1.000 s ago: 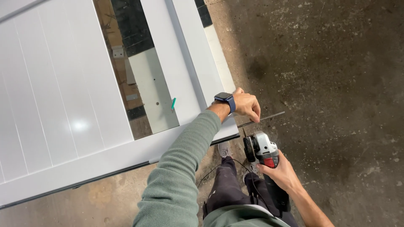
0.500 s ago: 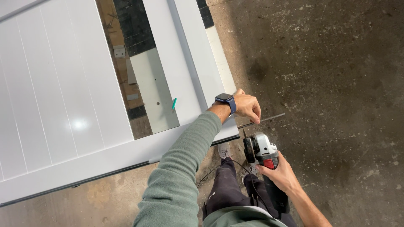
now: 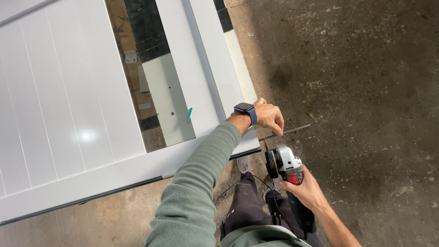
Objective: Using an angle grinder to trim the edges and protruding metal rods of a white door panel on a workbench.
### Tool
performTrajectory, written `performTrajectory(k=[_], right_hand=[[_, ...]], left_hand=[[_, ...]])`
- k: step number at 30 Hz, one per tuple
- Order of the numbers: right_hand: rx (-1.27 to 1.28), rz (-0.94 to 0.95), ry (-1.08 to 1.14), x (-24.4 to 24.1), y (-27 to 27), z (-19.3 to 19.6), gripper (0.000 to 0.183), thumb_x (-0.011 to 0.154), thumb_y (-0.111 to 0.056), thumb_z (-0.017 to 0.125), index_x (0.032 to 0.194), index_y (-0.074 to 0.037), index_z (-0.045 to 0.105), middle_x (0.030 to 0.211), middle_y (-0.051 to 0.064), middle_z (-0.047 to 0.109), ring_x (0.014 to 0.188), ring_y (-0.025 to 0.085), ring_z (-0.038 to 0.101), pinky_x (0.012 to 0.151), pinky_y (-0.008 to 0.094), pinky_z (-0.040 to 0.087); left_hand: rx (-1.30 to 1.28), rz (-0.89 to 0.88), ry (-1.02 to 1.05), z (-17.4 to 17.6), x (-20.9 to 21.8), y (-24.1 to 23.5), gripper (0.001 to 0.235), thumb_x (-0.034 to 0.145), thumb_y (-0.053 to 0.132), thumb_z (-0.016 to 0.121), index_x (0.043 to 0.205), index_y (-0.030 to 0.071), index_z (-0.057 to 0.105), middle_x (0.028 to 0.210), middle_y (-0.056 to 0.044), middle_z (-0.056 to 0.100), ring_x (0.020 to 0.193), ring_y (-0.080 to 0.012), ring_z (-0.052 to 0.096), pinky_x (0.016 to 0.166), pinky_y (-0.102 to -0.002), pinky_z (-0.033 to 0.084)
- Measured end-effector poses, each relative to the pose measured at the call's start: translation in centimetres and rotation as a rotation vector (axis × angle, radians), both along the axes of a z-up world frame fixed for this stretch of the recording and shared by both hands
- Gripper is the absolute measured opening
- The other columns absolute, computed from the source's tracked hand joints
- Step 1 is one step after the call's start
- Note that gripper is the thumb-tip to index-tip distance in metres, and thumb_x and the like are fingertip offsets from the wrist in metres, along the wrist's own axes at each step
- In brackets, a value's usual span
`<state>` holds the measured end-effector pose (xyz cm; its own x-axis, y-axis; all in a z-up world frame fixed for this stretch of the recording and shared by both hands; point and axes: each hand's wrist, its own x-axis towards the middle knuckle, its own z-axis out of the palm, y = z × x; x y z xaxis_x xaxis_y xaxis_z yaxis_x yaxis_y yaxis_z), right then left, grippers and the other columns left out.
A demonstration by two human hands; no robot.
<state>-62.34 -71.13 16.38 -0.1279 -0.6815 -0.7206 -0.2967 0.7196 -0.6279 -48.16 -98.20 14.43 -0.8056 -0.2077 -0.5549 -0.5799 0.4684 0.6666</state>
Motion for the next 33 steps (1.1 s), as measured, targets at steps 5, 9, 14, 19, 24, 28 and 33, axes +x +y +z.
performTrajectory(k=[5,9,14,19,24,28,33], right_hand=[[-0.017,-0.004,-0.012,0.0,0.0,-0.2,0.077,0.062,-0.033,0.085,0.130,-0.004,0.061,0.114,0.013,0.075,0.105,0.023,0.071,0.096,0.038,0.054],[-0.010,0.002,-0.006,-0.1,0.0,0.0,0.078,0.063,-0.034,0.086,0.131,-0.005,0.060,0.114,0.012,0.074,0.105,0.023,0.071,0.096,0.037,0.053],[-0.012,0.008,0.003,0.0,0.0,-0.1,0.077,0.063,-0.033,0.086,0.130,-0.004,0.060,0.113,0.013,0.075,0.104,0.023,0.071,0.096,0.037,0.053],[-0.031,0.003,-0.002,0.0,-0.1,0.1,0.076,0.062,-0.032,0.086,0.129,-0.004,0.061,0.112,0.012,0.075,0.103,0.022,0.071,0.095,0.037,0.053],[-0.005,-0.014,-0.011,0.0,-0.2,0.2,0.077,0.063,-0.031,0.086,0.130,-0.002,0.060,0.110,0.013,0.076,0.101,0.022,0.071,0.093,0.037,0.055],[-0.025,-0.009,-0.007,0.0,-0.2,0.1,0.078,0.063,-0.031,0.086,0.130,-0.002,0.060,0.111,0.012,0.075,0.102,0.022,0.071,0.094,0.036,0.054],[0.015,-0.023,-0.020,0.0,-0.1,0.1,0.079,0.062,-0.032,0.086,0.131,-0.002,0.059,0.111,0.014,0.075,0.102,0.024,0.072,0.094,0.038,0.055]], left_hand=[[0.001,0.001,0.005,-0.1,0.0,0.1,0.021,0.077,0.047,0.079,0.090,0.031,0.084,0.084,0.011,0.080,0.086,-0.0073,0.068,0.098,-0.043,0.021],[0.000,-0.001,0.017,-0.3,0.1,0.0,0.020,0.077,0.047,0.079,0.089,0.031,0.084,0.083,0.012,0.080,0.086,-0.0071,0.068,0.097,-0.043,0.021],[0.001,-0.004,0.018,-0.2,0.1,0.0,0.020,0.077,0.046,0.079,0.089,0.030,0.084,0.082,0.012,0.080,0.085,-0.0066,0.068,0.096,-0.043,0.021],[0.001,-0.006,0.012,0.0,0.1,0.0,0.021,0.076,0.047,0.079,0.089,0.031,0.084,0.081,0.012,0.080,0.085,-0.0061,0.067,0.095,-0.042,0.021],[0.000,-0.010,0.013,-0.6,0.1,-0.1,0.022,0.076,0.047,0.079,0.089,0.030,0.085,0.082,0.012,0.080,0.085,-0.0067,0.067,0.095,-0.042,0.021],[-0.003,-0.006,0.009,-0.7,0.0,0.0,0.022,0.075,0.047,0.080,0.089,0.031,0.085,0.082,0.012,0.080,0.085,-0.0073,0.067,0.096,-0.043,0.021],[-0.011,-0.013,0.011,-0.4,-0.1,-0.1,0.022,0.074,0.047,0.080,0.089,0.031,0.084,0.083,0.012,0.080,0.085,-0.0073,0.068,0.095,-0.044,0.021]])
